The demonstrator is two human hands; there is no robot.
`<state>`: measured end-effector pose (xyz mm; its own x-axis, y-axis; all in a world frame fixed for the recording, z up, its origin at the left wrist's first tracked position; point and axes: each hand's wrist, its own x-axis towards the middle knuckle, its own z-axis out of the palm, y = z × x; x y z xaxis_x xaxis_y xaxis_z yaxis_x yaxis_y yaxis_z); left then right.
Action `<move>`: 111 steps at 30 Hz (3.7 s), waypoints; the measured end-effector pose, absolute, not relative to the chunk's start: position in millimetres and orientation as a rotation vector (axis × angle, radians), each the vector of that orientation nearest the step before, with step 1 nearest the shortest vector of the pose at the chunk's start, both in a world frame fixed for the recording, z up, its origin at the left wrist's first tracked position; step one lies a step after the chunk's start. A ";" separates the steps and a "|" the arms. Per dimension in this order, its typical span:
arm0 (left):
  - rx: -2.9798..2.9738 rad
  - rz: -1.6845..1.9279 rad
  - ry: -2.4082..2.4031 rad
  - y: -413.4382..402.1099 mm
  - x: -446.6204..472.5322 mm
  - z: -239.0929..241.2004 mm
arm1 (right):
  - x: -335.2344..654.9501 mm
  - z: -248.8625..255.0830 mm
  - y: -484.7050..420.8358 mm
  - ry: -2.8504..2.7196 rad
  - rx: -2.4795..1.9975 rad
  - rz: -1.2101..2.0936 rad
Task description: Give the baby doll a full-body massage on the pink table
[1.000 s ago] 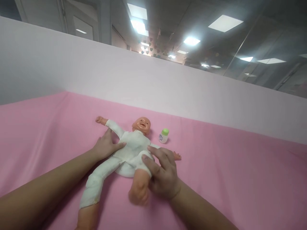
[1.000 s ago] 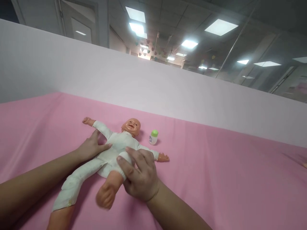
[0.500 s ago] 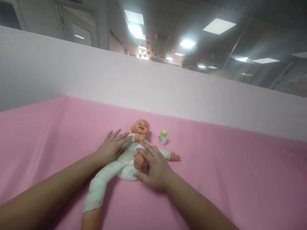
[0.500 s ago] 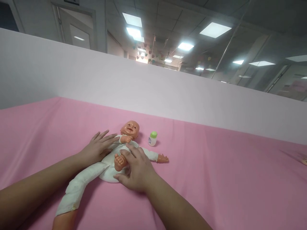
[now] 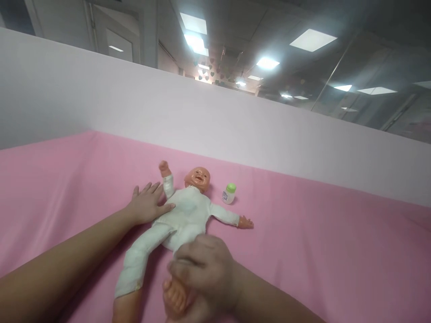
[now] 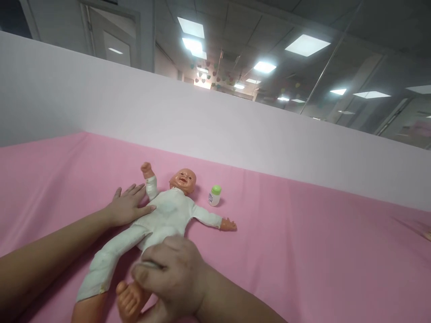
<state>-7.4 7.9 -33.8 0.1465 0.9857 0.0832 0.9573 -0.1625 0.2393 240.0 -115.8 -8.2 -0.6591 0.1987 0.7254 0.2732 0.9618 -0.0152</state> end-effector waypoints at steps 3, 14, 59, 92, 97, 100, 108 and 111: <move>2.224 0.280 1.940 6.8 -9.6 -32.7 | 233.1 -22.6 -126.7 -2.447 -0.214 -0.006; 2.218 0.310 1.951 5.9 -10.3 -35.1 | 221.8 -54.5 -124.2 -2.610 -0.112 -0.012; 2.295 0.182 1.810 -7.1 -3.7 -27.3 | 227.0 -45.8 -128.0 -2.716 -0.263 0.086; 2.614 0.407 1.664 -10.1 13.5 -29.8 | 263.4 -6.0 -77.4 -2.006 -0.852 0.000; 2.447 0.361 1.696 1.4 -0.5 -36.8 | 249.6 10.5 -105.6 -2.071 -0.516 -0.097; 2.374 0.318 1.647 3.6 -5.8 -35.2 | 238.0 9.2 -122.3 -2.106 -0.371 0.062; 2.189 0.134 1.755 -2.9 -8.8 -29.7 | 222.6 -39.4 -131.6 -2.559 -0.225 0.079; 2.188 0.152 1.759 -2.4 -8.9 -28.7 | 220.4 -51.9 -129.2 -2.618 -0.202 0.058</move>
<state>-8.9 -2.4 -28.7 0.2326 0.9650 -0.1214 0.9300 -0.1841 0.3182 220.4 -129.2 -51.9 -0.8591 0.1540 0.4880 0.1323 0.9881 -0.0789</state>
